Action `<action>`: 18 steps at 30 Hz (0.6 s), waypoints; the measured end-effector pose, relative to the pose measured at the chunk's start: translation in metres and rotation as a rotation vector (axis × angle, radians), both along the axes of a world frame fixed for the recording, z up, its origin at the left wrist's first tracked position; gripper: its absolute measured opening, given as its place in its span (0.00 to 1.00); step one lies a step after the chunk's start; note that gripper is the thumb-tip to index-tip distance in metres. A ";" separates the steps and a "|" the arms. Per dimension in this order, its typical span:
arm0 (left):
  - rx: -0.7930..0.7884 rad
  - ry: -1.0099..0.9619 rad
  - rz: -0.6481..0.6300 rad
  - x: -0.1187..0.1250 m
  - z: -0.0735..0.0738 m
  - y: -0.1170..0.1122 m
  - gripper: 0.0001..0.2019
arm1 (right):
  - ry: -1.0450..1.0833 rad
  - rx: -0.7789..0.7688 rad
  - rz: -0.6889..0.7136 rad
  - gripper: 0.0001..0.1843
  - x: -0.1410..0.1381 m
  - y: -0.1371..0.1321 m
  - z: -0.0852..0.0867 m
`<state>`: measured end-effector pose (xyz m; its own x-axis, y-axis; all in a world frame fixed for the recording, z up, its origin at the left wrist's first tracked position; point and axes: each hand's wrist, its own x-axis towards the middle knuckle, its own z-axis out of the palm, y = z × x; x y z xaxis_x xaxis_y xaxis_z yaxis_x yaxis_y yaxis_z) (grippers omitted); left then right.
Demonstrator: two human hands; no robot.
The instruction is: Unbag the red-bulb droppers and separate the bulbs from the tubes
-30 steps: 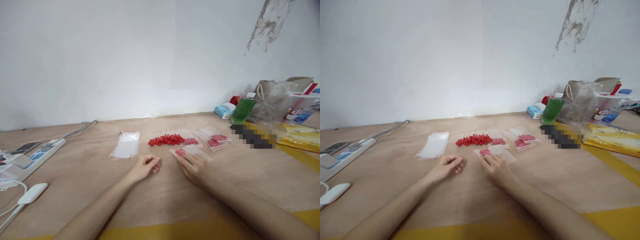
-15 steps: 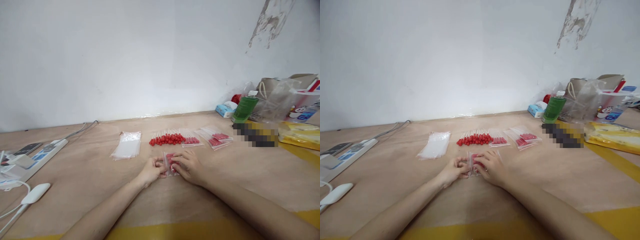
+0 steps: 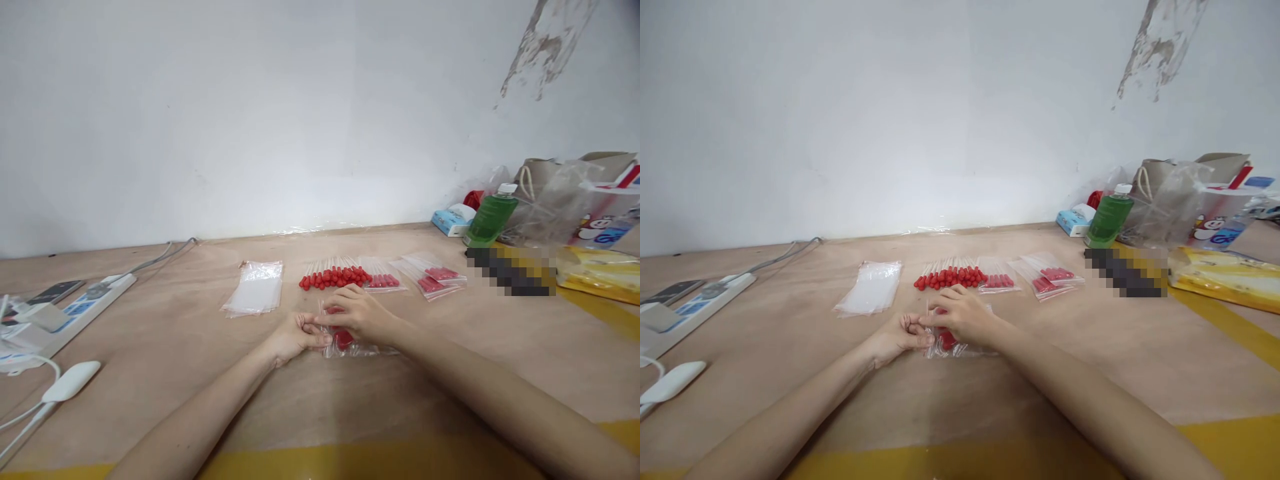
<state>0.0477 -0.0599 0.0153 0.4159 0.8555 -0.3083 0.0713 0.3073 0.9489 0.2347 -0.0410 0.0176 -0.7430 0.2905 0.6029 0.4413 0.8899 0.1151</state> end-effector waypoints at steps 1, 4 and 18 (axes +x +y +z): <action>0.018 0.001 -0.022 -0.001 0.001 0.000 0.19 | -0.048 0.027 0.015 0.14 -0.003 0.002 0.002; 0.040 0.003 -0.081 -0.004 0.002 0.002 0.18 | -0.113 0.063 0.044 0.12 -0.008 0.007 0.004; 0.044 0.052 -0.082 -0.012 -0.006 0.005 0.21 | 0.067 0.192 0.137 0.08 -0.006 0.002 -0.015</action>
